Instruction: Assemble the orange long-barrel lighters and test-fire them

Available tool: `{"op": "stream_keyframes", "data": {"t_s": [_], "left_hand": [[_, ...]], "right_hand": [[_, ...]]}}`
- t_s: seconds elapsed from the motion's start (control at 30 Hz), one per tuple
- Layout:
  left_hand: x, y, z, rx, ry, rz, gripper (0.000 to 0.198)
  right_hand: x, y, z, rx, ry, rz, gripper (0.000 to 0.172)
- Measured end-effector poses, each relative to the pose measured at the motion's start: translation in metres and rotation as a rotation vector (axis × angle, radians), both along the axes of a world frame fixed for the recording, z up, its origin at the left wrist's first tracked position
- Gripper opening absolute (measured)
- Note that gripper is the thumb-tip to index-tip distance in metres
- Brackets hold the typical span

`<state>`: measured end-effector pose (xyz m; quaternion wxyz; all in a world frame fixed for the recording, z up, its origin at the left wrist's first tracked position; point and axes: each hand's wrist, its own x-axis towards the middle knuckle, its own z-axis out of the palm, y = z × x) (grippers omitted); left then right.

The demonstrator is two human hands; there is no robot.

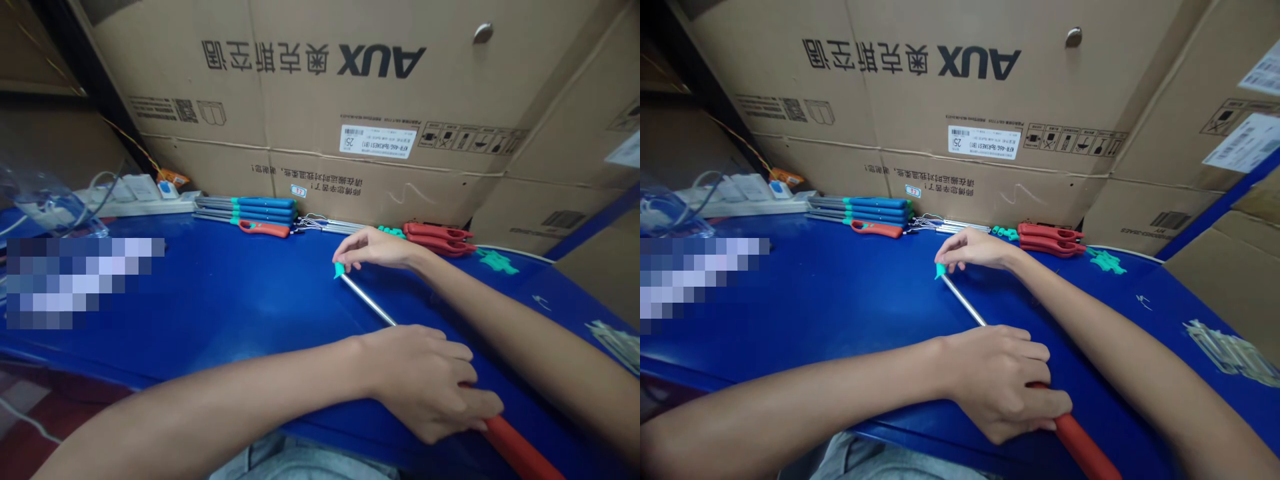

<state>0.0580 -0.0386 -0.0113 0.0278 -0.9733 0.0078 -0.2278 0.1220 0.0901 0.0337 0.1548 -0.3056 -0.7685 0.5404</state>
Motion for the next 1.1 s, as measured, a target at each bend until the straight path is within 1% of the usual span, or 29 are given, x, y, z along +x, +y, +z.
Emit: {"op": "stream_keyframes", "data": {"t_s": [0.03,0.13,0.23,0.33,0.57,0.73,0.9,1.1], "left_hand": [[0.0,0.0,0.001,-0.001,0.003,-0.002,0.026],[0.0,0.0,0.003,-0.005,0.019,-0.008,0.025],[-0.001,0.001,0.004,-0.003,0.022,-0.011,0.025],[-0.001,0.001,0.003,-0.005,0.025,-0.006,0.026],[-0.002,0.001,0.0,0.003,0.003,0.027,0.026],[-0.003,0.002,-0.001,0.002,-0.016,0.037,0.027],[-0.005,0.001,0.0,0.003,-0.027,0.048,0.025],[-0.005,0.0,-0.001,-0.002,-0.055,0.037,0.025]], "right_hand": [[-0.001,0.0,-0.001,0.0,-0.007,-0.012,0.017],[-0.005,-0.002,-0.002,-0.011,-0.03,-0.03,0.032],[-0.008,-0.003,-0.001,-0.015,-0.07,-0.007,0.04],[-0.008,-0.003,0.001,-0.012,-0.113,0.009,0.036],[-0.007,-0.004,0.001,0.007,-0.16,-0.022,0.017],[-0.008,-0.009,-0.002,-0.043,-0.16,-0.063,0.022],[-0.009,-0.014,-0.005,-0.081,-0.1,-0.148,0.027],[-0.007,-0.017,-0.007,-0.112,-0.017,-0.125,0.023]]}}
